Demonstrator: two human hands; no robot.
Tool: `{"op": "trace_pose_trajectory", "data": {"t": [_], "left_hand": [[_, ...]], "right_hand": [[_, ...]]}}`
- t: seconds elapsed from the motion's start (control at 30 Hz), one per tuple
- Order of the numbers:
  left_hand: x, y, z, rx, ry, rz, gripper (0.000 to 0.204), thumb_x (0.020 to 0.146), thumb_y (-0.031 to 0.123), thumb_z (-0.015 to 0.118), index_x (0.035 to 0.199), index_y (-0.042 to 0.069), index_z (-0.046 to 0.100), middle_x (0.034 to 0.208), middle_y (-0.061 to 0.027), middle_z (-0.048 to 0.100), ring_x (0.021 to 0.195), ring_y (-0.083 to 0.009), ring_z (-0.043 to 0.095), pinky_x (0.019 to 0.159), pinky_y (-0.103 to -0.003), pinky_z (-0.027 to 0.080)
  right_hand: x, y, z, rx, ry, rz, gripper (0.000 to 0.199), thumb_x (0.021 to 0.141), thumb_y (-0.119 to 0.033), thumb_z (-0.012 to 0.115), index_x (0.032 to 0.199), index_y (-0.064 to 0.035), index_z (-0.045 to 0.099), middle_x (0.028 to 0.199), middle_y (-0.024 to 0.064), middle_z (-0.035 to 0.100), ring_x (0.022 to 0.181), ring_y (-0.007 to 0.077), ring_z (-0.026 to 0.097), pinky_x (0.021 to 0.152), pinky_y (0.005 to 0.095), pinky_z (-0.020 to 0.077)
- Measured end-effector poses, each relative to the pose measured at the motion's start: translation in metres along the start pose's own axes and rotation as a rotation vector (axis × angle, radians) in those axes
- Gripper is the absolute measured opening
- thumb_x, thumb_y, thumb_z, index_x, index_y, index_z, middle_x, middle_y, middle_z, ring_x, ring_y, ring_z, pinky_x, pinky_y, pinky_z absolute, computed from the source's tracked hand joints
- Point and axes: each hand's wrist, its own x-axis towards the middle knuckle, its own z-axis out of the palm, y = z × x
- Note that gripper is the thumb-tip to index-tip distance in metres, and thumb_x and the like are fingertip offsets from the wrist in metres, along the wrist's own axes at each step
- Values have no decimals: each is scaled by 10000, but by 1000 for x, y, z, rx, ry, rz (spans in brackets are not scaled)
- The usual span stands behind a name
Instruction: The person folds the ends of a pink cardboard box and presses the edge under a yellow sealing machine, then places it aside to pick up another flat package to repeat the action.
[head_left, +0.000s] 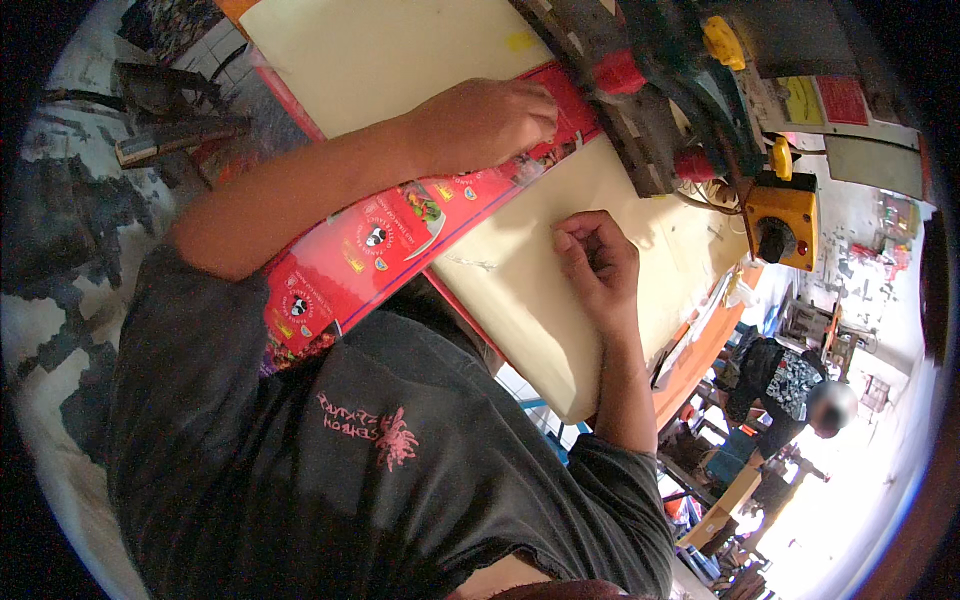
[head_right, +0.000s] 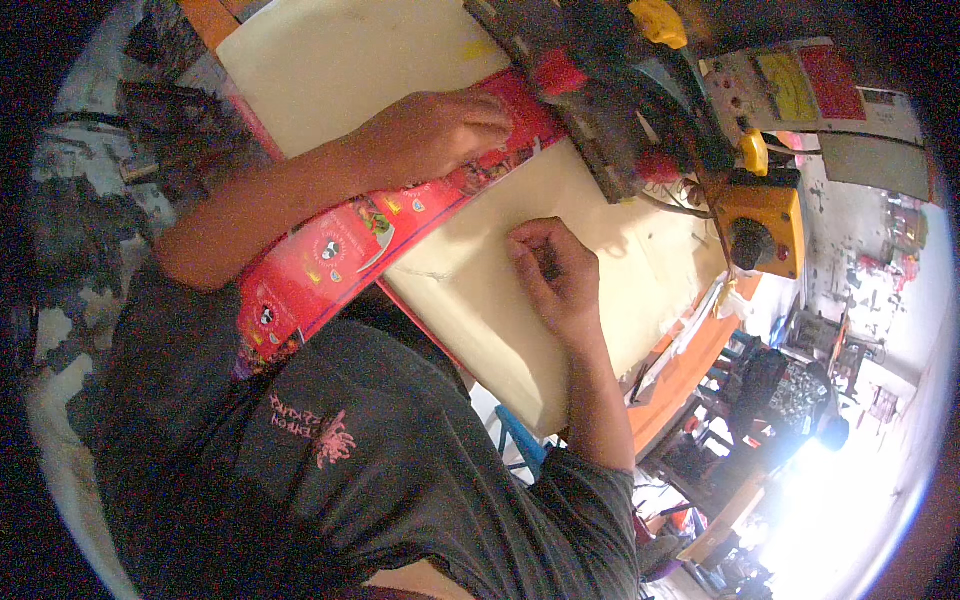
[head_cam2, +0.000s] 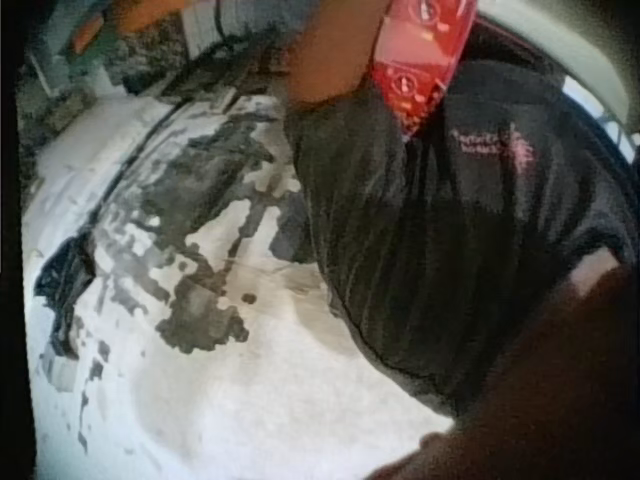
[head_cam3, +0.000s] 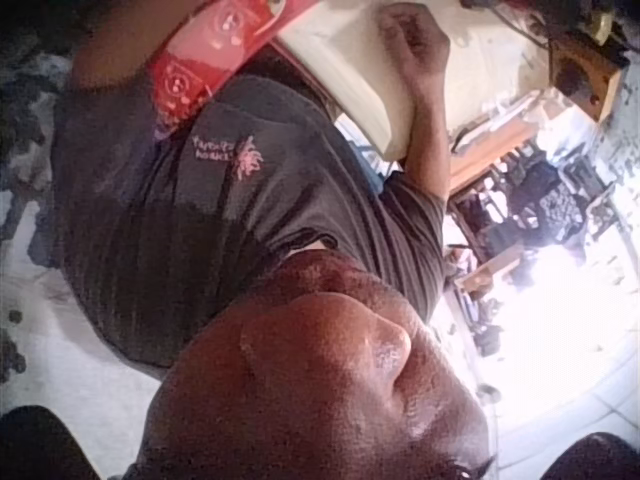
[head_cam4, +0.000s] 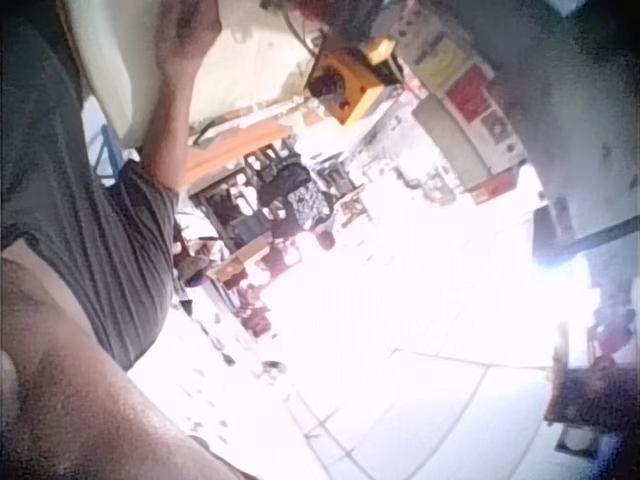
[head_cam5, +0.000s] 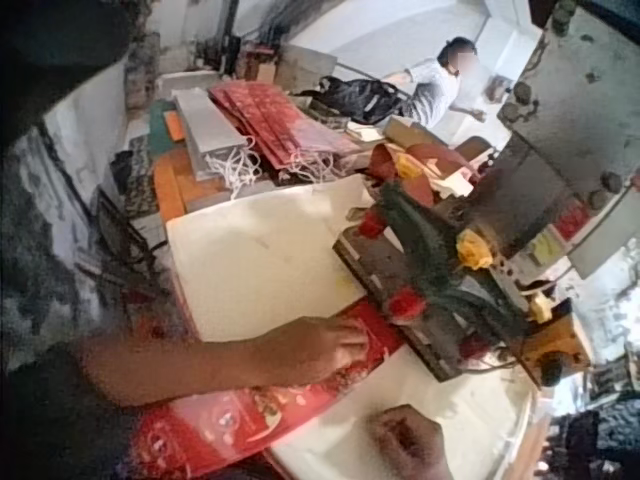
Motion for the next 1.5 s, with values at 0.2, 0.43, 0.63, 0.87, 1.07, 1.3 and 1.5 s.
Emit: {"op": "trace_pose_trajectory", "data": {"t": [0.2,0.43,0.63,0.87,1.07,1.3,1.5], "left_hand": [[-14,8,-17,34,-202,-16,375,950,177,649,1283,29,741,1390,-147,707,1342,-323,648,1131,-423,553],[-33,24,-23,68,-202,-83,396,990,165,589,1337,24,714,1467,-121,676,1426,-254,596,1203,-386,491],[-33,23,-27,56,-234,-89,423,972,169,619,1355,12,705,1535,-132,630,1453,-255,576,1225,-383,483],[-32,24,-26,37,-232,-130,390,997,192,633,1334,15,716,1511,-108,652,1444,-242,581,1225,-381,478],[-33,24,-26,16,-216,-131,368,1017,207,643,1314,4,725,1497,-111,661,1445,-251,579,1220,-386,478],[-32,23,-28,-35,-218,-151,365,1019,190,643,1326,11,723,1494,-110,664,1434,-268,585,1216,-397,481],[-32,25,-27,-74,-189,-182,316,1013,178,646,1259,7,747,1490,-113,669,1440,-263,582,1215,-406,483]], "right_hand": [[1,-2,-1,-79,-8,-48,84,1023,-79,726,1088,-39,692,811,-13,657,694,50,541,636,244,466],[0,-4,1,-81,-5,-22,86,1025,-99,735,1073,-35,704,796,0,671,698,60,563,643,249,477],[0,-7,2,-115,5,-66,96,1018,-102,746,1069,-30,709,821,14,694,712,66,594,664,251,500],[2,0,1,-77,1,-80,96,1017,-96,744,1072,-29,702,838,16,694,711,64,588,657,245,493],[2,-3,1,-56,-11,-57,92,1021,-99,742,1071,-35,699,824,3,681,705,58,567,647,242,480],[1,-3,1,-76,-4,-43,90,1020,-104,745,1063,-38,701,815,-3,669,702,58,556,643,246,473],[2,-1,2,-60,1,-51,104,1020,-116,754,1062,-36,702,810,-1,668,698,60,558,640,249,473]]}}
